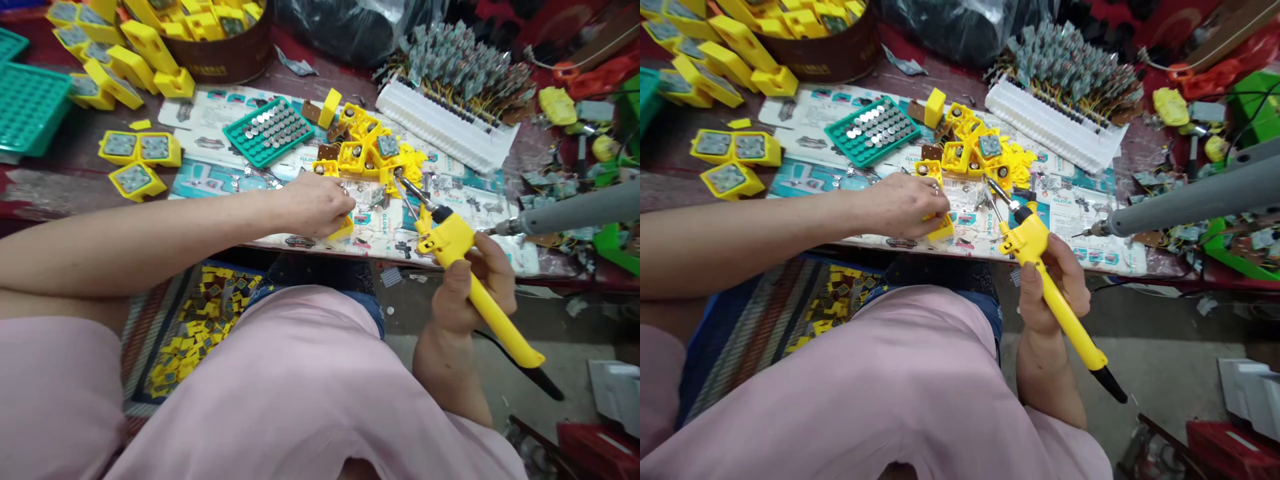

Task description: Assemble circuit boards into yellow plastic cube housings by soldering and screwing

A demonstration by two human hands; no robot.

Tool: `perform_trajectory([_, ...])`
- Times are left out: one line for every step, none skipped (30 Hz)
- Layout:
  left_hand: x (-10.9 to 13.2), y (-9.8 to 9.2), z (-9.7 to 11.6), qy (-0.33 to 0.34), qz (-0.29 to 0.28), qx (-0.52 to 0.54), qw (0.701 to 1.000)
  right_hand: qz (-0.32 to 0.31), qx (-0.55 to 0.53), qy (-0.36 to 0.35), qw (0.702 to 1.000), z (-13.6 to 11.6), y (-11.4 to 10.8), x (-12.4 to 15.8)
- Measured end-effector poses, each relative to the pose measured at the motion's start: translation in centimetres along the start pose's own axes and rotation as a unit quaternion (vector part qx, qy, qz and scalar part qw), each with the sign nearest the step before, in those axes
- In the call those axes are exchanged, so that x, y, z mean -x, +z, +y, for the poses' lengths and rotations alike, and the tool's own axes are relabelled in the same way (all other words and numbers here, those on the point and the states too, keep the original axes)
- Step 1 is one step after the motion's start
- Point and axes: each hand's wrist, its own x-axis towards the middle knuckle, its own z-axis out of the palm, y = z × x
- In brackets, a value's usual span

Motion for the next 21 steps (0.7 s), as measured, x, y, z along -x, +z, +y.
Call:
perform_trajectory([-0.1, -0.2, 0.2, -0.037, -0.009, -0.004, 0.999, 0.010, -0.001, -0.006, 1.000, 0.2, -0.1, -0.2])
perform_trajectory([-0.1, -0.4, 0.4, -0.068, -0.015, -0.010, 0.997, 0.018, 0.000, -0.008, 1.000, 0.3, -0.2, -0.3])
perform_trajectory([-0.1, -0.5, 0.6, -0.093, -0.018, -0.015, 0.995, 0.025, 0.000, -0.005, 1.000, 0.4, -0.4, -0.5])
perform_trajectory([-0.1, -0.6, 0.7, -0.108, -0.020, -0.017, 0.994, 0.029, -0.003, 0.001, 1.000, 0.4, -0.5, -0.6])
perform_trajectory([-0.1, -0.6, 0.8, -0.117, -0.019, -0.016, 0.993, 0.030, -0.010, 0.012, 0.999, 0.5, -0.6, -0.8])
perform_trajectory([0.0, -0.5, 0.8, -0.122, -0.016, -0.013, 0.992, 0.029, -0.022, 0.027, 0.999, 0.5, -0.6, -0.9])
perform_trajectory([0.1, -0.3, 0.8, -0.123, -0.011, -0.006, 0.992, 0.024, -0.039, 0.047, 0.998, 0.5, -0.7, -1.0])
perform_trajectory([0.1, -0.1, 0.7, -0.123, -0.007, 0.001, 0.992, 0.016, -0.059, 0.068, 0.996, 0.5, -0.7, -1.1])
perform_trajectory([0.1, 0.1, 0.6, -0.122, -0.002, 0.009, 0.992, 0.010, -0.079, 0.091, 0.993, 0.5, -0.6, -1.2])
perform_trajectory([0.1, 0.4, 0.6, -0.123, 0.005, 0.016, 0.992, 0.007, -0.096, 0.111, 0.989, 0.6, -0.6, -1.3])
perform_trajectory([0.0, 0.8, 0.5, -0.126, 0.013, 0.023, 0.992, 0.004, -0.107, 0.125, 0.986, 0.6, -0.5, -1.3])
perform_trajectory([-0.1, 1.1, 0.4, -0.130, 0.023, 0.030, 0.991, 0.000, -0.110, 0.130, 0.985, 0.6, -0.5, -1.4])
perform_trajectory([-0.2, 1.4, 0.4, -0.132, 0.034, 0.035, 0.990, -0.007, -0.100, 0.126, 0.987, 0.6, -0.5, -1.3])
perform_trajectory([-0.3, 1.7, 0.4, -0.131, 0.043, 0.039, 0.990, -0.018, -0.081, 0.114, 0.990, 0.5, -0.6, -1.3])
perform_trajectory([-0.4, 1.9, 0.4, -0.126, 0.051, 0.039, 0.990, -0.033, -0.056, 0.096, 0.993, 0.4, -0.7, -1.2])
perform_trajectory([-0.5, 2.1, 0.4, -0.121, 0.057, 0.036, 0.990, -0.051, -0.028, 0.075, 0.995, 0.1, -0.8, -1.1])
perform_trajectory([-0.6, 2.2, 0.5, -0.116, 0.059, 0.030, 0.991, -0.069, -0.002, 0.054, 0.996, -0.2, -1.0, -0.9])
perform_trajectory([-0.6, 2.2, 0.6, -0.109, 0.061, 0.022, 0.992, -0.085, 0.018, 0.032, 0.996, -0.5, -1.2, -0.7])
perform_trajectory([-0.7, 2.2, 0.6, -0.099, 0.064, 0.014, 0.993, -0.100, 0.032, 0.012, 0.994, -0.8, -1.4, -0.5])
perform_trajectory([-0.7, 2.2, 0.7, -0.086, 0.069, 0.006, 0.994, -0.114, 0.041, -0.007, 0.993, -1.2, -1.6, -0.3])
perform_trajectory([-0.8, 2.2, 0.8, -0.073, 0.075, 0.001, 0.995, -0.128, 0.048, -0.026, 0.990, -1.5, -1.7, -0.1])
